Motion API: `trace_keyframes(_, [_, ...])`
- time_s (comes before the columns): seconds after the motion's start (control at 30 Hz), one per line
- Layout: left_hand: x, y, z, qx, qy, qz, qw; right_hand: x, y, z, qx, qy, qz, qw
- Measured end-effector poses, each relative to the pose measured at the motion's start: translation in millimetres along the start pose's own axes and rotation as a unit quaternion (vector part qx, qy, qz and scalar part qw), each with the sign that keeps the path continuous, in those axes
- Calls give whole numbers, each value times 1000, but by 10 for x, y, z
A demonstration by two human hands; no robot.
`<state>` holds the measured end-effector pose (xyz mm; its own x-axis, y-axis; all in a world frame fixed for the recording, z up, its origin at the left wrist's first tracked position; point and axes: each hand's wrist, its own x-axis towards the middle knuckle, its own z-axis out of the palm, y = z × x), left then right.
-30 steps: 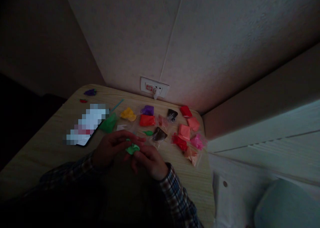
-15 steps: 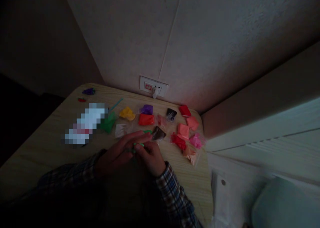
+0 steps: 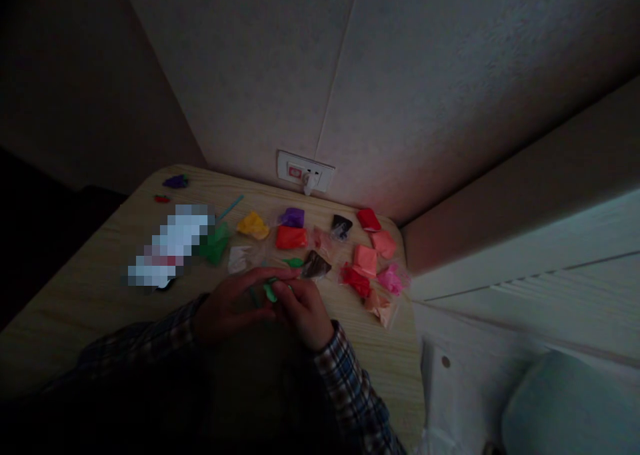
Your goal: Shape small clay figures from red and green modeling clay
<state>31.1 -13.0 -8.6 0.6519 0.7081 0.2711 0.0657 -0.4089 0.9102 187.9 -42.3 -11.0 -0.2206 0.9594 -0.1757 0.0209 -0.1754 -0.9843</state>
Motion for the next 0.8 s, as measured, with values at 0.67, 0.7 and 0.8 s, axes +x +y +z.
trace_keyframes(0.67, [43, 119, -72, -189, 91, -81, 974, -59, -67, -81, -13, -225, -87, 970])
trace_keyframes(0.7, [46, 127, -68, -206, 94, -86, 970, -60, -61, -88, -17, -227, -92, 969])
trace_keyframes(0.8, [42, 135, -58, -242, 90, -95, 962, -54, -25, -88, -32, -225, -104, 968])
